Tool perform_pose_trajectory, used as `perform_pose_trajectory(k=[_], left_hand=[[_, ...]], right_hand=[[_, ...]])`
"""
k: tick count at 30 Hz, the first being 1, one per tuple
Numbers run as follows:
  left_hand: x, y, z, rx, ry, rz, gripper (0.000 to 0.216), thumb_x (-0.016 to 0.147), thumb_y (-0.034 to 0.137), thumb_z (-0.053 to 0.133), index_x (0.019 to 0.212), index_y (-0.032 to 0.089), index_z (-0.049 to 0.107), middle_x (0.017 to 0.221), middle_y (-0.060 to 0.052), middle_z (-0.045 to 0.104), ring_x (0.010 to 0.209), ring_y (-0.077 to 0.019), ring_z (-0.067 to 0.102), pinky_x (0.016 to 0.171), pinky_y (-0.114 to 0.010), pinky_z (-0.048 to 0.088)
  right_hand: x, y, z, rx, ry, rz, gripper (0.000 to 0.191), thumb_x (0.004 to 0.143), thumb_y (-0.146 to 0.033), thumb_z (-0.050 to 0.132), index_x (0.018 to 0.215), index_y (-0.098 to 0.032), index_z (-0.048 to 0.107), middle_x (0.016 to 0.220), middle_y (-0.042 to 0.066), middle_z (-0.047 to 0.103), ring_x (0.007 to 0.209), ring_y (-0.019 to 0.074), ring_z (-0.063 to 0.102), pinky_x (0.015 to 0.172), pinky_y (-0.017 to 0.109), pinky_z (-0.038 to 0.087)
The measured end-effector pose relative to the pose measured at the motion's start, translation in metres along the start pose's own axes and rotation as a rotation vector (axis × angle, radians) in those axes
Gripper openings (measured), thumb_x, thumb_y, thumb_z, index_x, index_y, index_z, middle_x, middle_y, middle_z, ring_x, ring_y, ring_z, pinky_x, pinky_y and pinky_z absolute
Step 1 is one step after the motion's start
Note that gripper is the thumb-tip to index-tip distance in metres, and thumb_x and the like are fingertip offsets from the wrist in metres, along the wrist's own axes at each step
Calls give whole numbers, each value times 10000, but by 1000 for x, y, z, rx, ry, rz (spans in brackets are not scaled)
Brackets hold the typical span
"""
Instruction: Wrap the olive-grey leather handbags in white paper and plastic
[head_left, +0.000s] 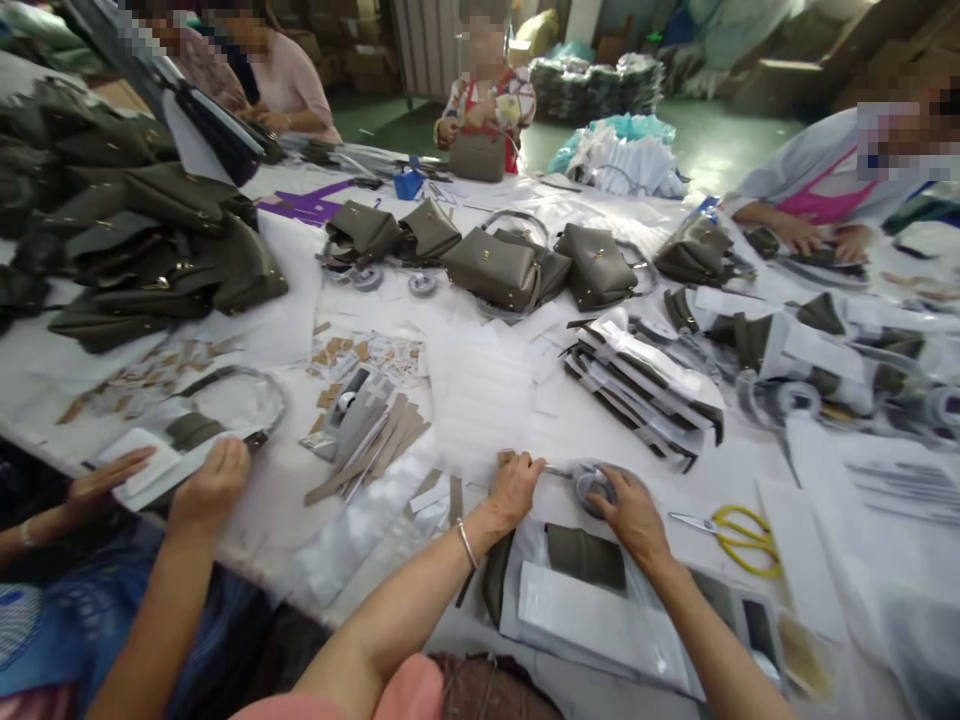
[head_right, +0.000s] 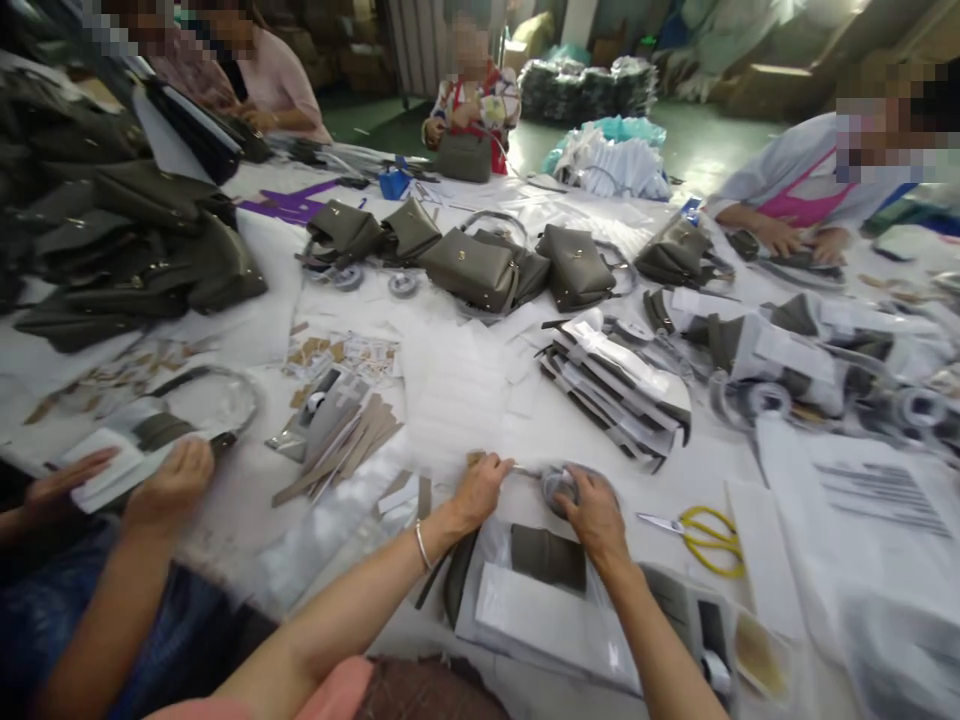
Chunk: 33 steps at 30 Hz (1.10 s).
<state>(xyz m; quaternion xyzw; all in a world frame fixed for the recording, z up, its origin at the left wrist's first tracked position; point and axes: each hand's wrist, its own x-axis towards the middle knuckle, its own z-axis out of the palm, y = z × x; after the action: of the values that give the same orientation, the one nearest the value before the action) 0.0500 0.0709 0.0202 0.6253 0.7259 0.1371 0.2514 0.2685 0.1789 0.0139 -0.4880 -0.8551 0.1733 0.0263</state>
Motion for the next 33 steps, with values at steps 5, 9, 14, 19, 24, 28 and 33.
perform_pose_trajectory(k=[5,9,14,19,24,28,33], left_hand=[[-28,-11,-3,-41,0,-92,490,851,3,412,1279,202,544,1113,-120,567,1013,-242,572,877,-341,498],[-37,-11,4,16,2,-89,510,867,16,425,1327,227,488,1114,-96,563,1008,-222,575,841,-312,505],[-59,-28,-5,-47,135,-90,266,938,153,499,1184,240,552,1068,-42,587,1000,-176,576,877,-286,492],[-115,-79,-31,-38,356,-324,139,951,183,480,894,202,606,901,-31,616,907,-168,589,833,-274,467],[-140,-97,-43,-55,285,-528,146,940,300,544,844,209,604,886,-11,648,848,-150,621,783,-253,450],[-125,-76,-31,51,68,-592,312,828,454,703,974,190,624,963,-67,669,907,-233,659,747,-297,466],[-114,-67,-19,146,39,-584,373,808,404,736,1063,163,610,1051,-120,660,977,-278,659,776,-323,478]], right_hand=[[-8,-36,11,-126,-162,-250,275,889,-281,569,1132,-209,675,1033,93,686,962,250,619,855,337,450],[0,-46,13,-253,-54,-300,185,879,-264,598,1034,-201,677,985,88,664,944,249,601,830,330,436],[18,-39,11,-293,43,-314,393,886,-255,586,1274,-200,564,1019,87,636,881,233,584,779,328,455],[30,-40,8,-307,-115,-335,206,887,-240,606,1074,-213,687,949,89,633,935,252,574,802,326,447],[31,-47,7,-308,-131,-276,176,874,-240,625,1029,-220,708,973,99,636,963,262,572,774,323,445],[27,-52,5,-308,-107,-223,204,871,-230,620,1056,-206,705,986,109,646,968,261,580,801,324,443],[13,-59,-4,-190,-22,-184,349,854,-234,608,1195,-165,641,1059,128,662,974,272,595,880,363,460]])
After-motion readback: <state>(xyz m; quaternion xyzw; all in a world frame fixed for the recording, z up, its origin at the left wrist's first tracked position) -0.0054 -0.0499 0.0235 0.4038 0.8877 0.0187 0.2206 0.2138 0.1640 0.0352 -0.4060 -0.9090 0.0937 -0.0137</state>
